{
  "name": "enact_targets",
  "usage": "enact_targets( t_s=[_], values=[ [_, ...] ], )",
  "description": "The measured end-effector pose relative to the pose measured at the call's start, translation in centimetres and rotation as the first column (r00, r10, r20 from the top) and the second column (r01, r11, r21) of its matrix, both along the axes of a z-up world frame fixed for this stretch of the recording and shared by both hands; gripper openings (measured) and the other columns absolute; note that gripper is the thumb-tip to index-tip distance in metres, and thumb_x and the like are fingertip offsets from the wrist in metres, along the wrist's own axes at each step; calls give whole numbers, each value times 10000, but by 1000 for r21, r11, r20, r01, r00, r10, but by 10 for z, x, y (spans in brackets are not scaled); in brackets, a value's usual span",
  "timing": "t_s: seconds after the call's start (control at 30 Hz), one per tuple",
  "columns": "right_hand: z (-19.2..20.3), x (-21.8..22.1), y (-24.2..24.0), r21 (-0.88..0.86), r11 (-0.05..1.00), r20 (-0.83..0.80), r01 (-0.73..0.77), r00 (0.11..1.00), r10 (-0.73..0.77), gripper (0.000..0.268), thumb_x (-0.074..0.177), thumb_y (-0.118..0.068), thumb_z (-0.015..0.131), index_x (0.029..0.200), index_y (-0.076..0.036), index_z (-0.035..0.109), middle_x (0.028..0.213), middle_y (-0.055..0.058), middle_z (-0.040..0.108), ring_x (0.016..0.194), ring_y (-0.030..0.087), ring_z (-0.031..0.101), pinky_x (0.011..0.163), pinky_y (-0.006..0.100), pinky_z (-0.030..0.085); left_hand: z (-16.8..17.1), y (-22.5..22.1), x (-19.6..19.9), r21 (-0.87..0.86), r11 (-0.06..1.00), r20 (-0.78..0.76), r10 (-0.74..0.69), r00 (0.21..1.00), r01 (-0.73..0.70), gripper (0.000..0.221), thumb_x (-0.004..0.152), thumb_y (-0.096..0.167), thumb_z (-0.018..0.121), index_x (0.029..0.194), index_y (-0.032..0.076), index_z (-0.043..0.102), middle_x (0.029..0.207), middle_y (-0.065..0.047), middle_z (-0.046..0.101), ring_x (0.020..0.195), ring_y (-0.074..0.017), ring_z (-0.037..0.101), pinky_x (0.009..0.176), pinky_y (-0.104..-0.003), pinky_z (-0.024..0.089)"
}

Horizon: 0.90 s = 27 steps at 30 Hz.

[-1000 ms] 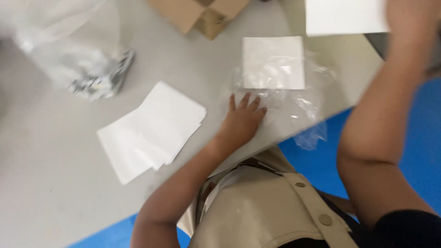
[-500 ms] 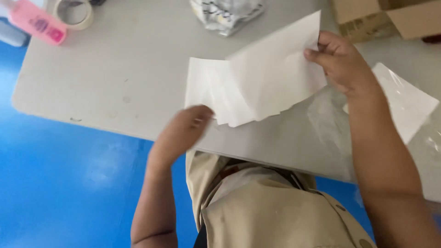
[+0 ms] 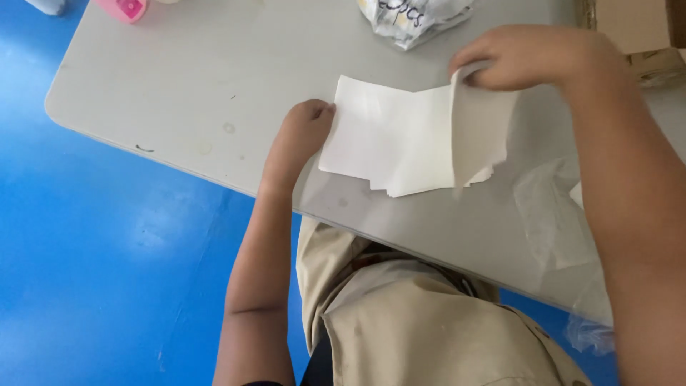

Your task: The person folds white napkins by hand and inserts them into clear plastic bags on a table, then stacks the bagged napkins together.

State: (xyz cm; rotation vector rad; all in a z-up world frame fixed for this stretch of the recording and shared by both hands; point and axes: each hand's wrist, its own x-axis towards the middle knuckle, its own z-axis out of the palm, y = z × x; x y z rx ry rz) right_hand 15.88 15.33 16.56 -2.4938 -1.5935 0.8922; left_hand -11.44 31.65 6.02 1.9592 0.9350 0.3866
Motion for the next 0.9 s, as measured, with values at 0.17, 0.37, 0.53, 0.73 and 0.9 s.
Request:
enact_targets(
  t_s=[0.17,0.37,0.53,0.73,0.9],
  values=[
    [-8,-100,23,-293,808,510,-511,631,584,390,875,-120,636,1235,-250,707,1254,43,674,1329,245,513,1207,591,259,-4,4,14,21,999,-13,49,999,-48,387,963,324,540,1022,-20,707,865,-192,731,809,-311,715,775,-408,537],
    [-63,-101,-23,185,661,638,-728,600,482,376,831,-44,591,1147,-191,731,1426,86,561,1420,266,435,1200,558,261,12,-6,24,50,995,-191,95,977,-87,519,1023,431,516,886,-39,688,817,-225,686,767,-381,684,752,-461,530],
    [-88,-78,-67,541,704,369,-459,883,291,410,881,-45,559,1255,-176,662,1507,85,502,1450,289,414,1227,543,295,-26,-4,44,271,961,-148,99,984,-56,525,968,482,592,869,-22,704,959,-214,677,905,-396,665,771,-487,543],
    [-144,-68,-90,581,785,300,-216,953,40,440,1045,-210,510,1479,-139,529,1590,164,424,1451,380,373,1175,546,328,-14,-23,48,288,956,-143,91,986,-47,484,946,417,673,965,-67,666,1056,-254,646,1005,-414,636,804,-486,552],
    [-131,-106,-95,482,859,427,-169,902,-62,475,1037,-302,501,1485,-151,538,1555,162,449,1346,373,444,1068,544,384,-3,-27,40,54,998,-20,38,999,-37,605,841,364,790,1162,-86,545,1061,-290,693,974,-375,706,843,-418,563]
  ],
)
